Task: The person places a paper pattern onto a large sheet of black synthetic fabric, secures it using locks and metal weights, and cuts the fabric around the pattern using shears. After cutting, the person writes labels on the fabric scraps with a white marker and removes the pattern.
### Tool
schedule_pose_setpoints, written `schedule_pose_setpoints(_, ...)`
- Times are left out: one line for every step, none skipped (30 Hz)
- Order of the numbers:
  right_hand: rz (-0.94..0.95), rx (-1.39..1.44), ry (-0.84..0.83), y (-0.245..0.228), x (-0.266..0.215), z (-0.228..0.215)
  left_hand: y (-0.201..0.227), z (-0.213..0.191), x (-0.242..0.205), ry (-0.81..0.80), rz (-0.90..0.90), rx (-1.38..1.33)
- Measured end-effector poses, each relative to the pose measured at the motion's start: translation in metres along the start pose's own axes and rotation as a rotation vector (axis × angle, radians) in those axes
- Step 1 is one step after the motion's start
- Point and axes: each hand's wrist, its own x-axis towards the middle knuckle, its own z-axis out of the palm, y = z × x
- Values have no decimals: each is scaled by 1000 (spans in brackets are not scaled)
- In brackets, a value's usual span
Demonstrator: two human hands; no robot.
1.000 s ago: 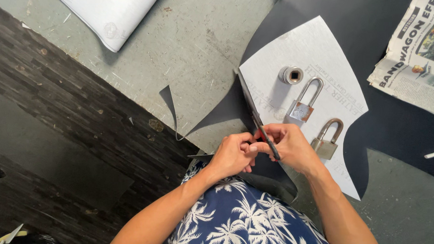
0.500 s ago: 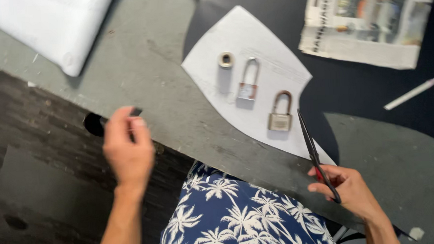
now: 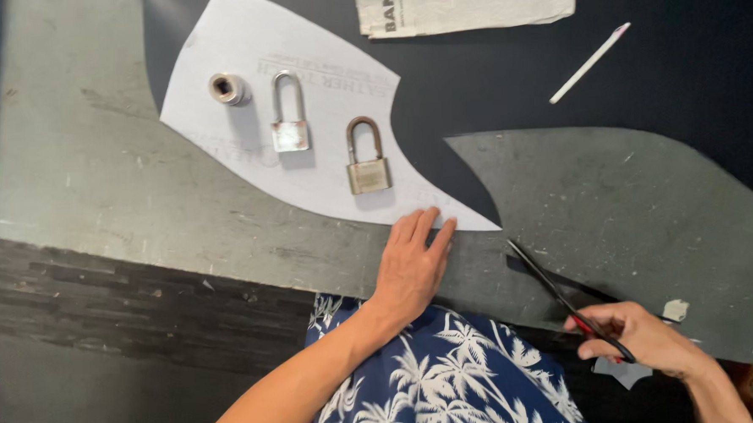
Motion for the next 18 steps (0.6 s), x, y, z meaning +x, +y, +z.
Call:
schedule_pose_setpoints(-57,-2,-28,-6,5,-5,-1,3,2,-11,-4,46)
schedule_pose_setpoints(-77,-11,-36,-12,9,-9,-2,5,5,-43,14,98)
schedule_pose_setpoints(-92,-22,-52,-17,12,-11,-1,7,4,-80,21,150)
schedule_pose_setpoints(-106,-34,-69,-21,14,-11,0,9,2,-117,29,201)
schedule_pose_setpoints(-119,-71,-66,-26,16,-12,2,11,3,-143,20,224)
schedule_pose_setpoints(-131,-109,-64,-32,18,-13,5,12,3,-168,12,246)
schedule_pose_setpoints(-145,-150,-62,-39,20,-17,7,13,4,-192,0,270)
schedule_pose_setpoints(-173,-141,-71,-45,22,-19,9,14,5,-190,-4,284)
schedule_pose_setpoints(-198,-133,-83,-50,24,-20,10,14,6,-189,-12,298)
schedule_pose_setpoints(-224,-124,-95,-55,27,-22,10,14,7,-189,-19,311)
schedule_pose_setpoints(-219,-130,-86,-58,28,-23,11,14,6,-202,-24,312)
schedule_pose_setpoints(-215,-137,-78,-60,29,-24,10,14,5,-214,-28,312)
schedule_pose_setpoints(-211,-140,-68,-61,30,-23,10,13,4,-229,-29,311)
schedule_pose_setpoints(-199,-163,-60,-62,30,-22,11,14,3,-229,-37,313)
schedule_pose_setpoints(-189,-183,-46,-63,30,-22,12,13,3,-227,-39,315)
schedule_pose_setpoints(-179,-203,-33,-65,29,-22,12,13,4,-226,-40,317)
schedule_pose_setpoints(-182,-204,-32,-66,28,-22,13,13,5,-223,-42,313)
schedule_pose_setpoints(-186,-205,-31,-67,28,-21,13,12,5,-220,-43,309)
